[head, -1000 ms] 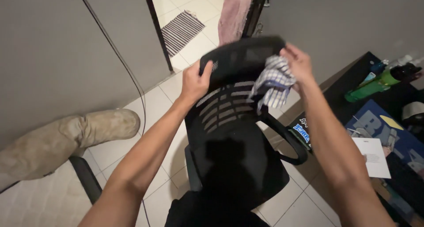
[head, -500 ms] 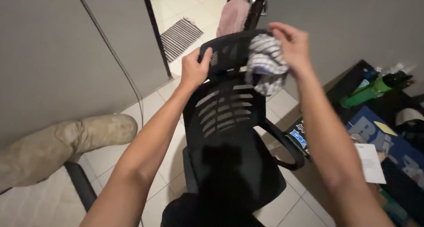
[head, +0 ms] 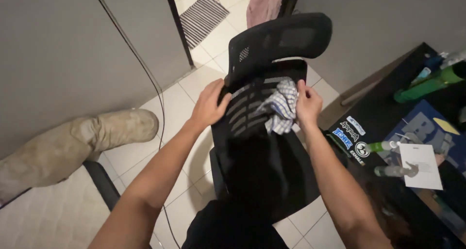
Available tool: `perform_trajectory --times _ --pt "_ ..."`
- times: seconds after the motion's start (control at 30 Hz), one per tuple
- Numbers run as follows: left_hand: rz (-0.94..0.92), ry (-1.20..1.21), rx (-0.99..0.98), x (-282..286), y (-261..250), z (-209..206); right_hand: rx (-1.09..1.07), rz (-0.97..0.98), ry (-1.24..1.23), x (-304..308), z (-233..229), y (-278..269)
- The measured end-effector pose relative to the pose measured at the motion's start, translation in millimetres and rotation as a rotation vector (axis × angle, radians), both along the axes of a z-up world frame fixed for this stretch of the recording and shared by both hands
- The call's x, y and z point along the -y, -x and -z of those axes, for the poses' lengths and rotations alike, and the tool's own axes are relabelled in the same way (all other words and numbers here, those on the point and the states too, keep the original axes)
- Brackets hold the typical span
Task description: Wiping down and cleaning an office chair with a cloth and cleaning spray.
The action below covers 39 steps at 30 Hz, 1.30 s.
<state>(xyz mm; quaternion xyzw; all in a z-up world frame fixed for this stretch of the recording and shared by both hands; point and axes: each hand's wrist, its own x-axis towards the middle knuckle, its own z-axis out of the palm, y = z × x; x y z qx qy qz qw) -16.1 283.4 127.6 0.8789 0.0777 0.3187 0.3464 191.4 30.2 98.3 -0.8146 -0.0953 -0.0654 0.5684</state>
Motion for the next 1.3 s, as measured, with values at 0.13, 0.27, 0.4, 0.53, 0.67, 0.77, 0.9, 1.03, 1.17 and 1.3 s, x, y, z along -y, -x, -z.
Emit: perform_trajectory --times 0.13,0.27,0.4,0.53,0.67,0.77,0.9,1.03,1.17,1.3 --pt "-0.008 -0.236 -0.162 10 2 10 0.163 0.052 0.013 -40 20 -8" --pt "-0.051 -0.380 -0.298 19 0 18 0.214 -0.243 0.034 -81 4 30" --pt "-0.086 -0.350 -0.359 28 1 10 0.672 -0.440 0.378 -101 31 38" --pt "-0.086 -0.346 -0.341 23 4 14 0.523 -0.320 0.432 -124 14 46" --pt "-0.068 -0.329 -0.303 22 4 18 0.415 -0.338 0.568 -134 38 24" --pt "-0.058 -0.338 -0.283 22 7 19 0.619 -0.426 0.587 -133 64 4" --pt "-0.060 -0.333 -0.273 24 8 16 0.764 -0.591 0.588 -122 35 1" --pt "-0.035 -0.301 -0.271 25 4 13 0.681 -0.596 0.580 -111 28 -8" --pt "0.009 -0.212 -0.236 16 -1 18 0.726 -0.442 0.488 -104 32 -6" --pt "0.028 -0.168 -0.235 15 -1 9 0.611 -0.334 0.484 -106 48 -15"
